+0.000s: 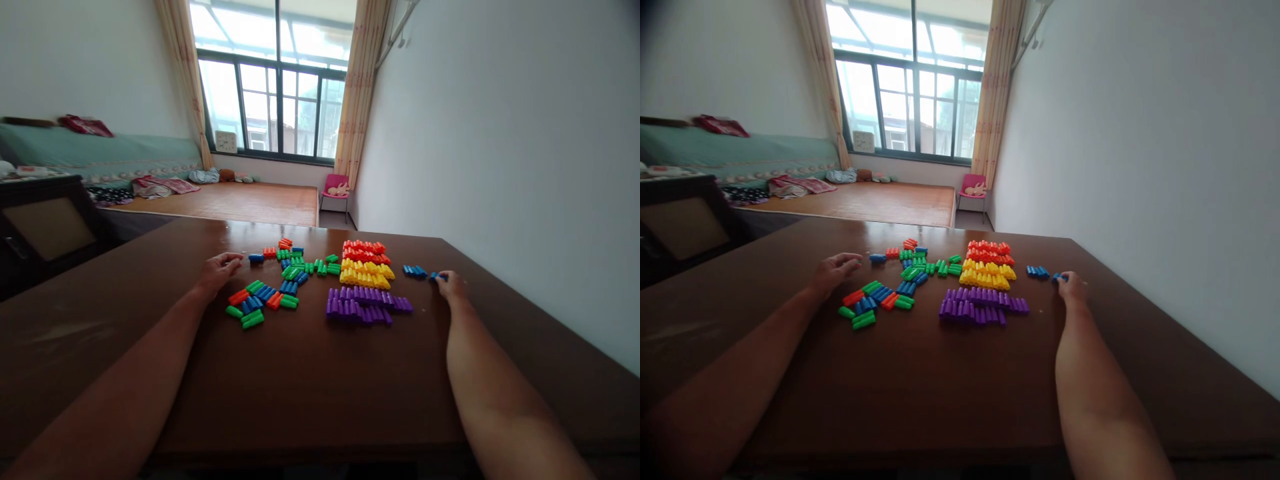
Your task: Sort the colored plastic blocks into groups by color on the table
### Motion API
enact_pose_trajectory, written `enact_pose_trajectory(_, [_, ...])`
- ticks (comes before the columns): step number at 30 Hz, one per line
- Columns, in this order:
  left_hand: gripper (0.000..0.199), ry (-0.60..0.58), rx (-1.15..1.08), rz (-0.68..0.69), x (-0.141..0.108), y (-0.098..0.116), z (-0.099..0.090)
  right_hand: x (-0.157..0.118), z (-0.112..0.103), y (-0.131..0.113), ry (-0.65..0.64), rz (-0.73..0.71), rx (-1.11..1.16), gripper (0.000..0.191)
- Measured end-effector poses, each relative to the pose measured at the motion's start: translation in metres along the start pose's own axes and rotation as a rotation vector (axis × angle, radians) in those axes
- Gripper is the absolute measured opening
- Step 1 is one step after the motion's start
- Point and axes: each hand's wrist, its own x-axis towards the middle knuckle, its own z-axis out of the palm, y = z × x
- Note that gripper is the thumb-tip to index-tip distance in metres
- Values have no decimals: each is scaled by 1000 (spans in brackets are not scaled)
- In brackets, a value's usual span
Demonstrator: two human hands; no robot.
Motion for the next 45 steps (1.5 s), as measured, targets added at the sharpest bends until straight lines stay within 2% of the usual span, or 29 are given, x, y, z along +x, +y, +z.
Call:
enact_pose_trajectory(4, [44, 18, 43, 38, 4, -12, -1, 1, 9, -9, -36, -128, -115, 29])
enact_pose_trajectory(9, [30, 29, 245, 166, 7, -14, 5, 11, 19, 7, -42, -163, -111, 44])
enact_pose_trajectory(11, [27, 39, 395, 252, 10, -14, 10, 17, 24, 13, 14, -135, -134, 49])
enact_pose_trajectory(13, [33, 31, 518, 324, 14, -15, 16, 19, 25, 12, 89, -132, -125, 52])
enact_pose_trajectory(15, [38, -34, 632, 360, 16, -17, 23, 16, 21, 6, 144, -169, -80, 52])
enact_pose_trajectory(18, [43, -160, 735, 356, 15, -21, 32, 7, 14, -8, 183, -242, -20, 51])
enact_pose_trajectory(20, [44, -191, 748, 345, 13, -23, 33, 2, 12, -15, 203, -294, -4, 50])
enact_pose_trajectory(23, [38, -158, 741, 327, 9, -23, 32, 1, 13, -24, 228, -395, 8, 48])
enact_pose_trajectory(28, [16, -97, 752, 316, 2, -12, 31, -3, 13, -41, 247, -544, 29, 45])
enact_pose_trajectory(33, [17, -98, 913, 282, -6, 1, 32, -18, -2, -77, 265, -655, 91, 40])
enact_pose_trajectory(37, [22, -111, 1056, 285, -12, 11, 34, -43, -16, -126, 284, -694, 181, 39])
enact_pose_trajectory(39, [23, -99, 1044, 253, -15, 19, 37, -63, -22, -155, 241, -736, 244, 38])
enact_pose_trajectory(42, [24, -106, 797, 196, -19, 36, 49, -103, -28, -196, 108, -871, 363, 34])
enact_pose_trajectory(45, [34, -325, 253, 133, -29, 58, 68, -145, -32, -230, -78, -1005, 475, 33])
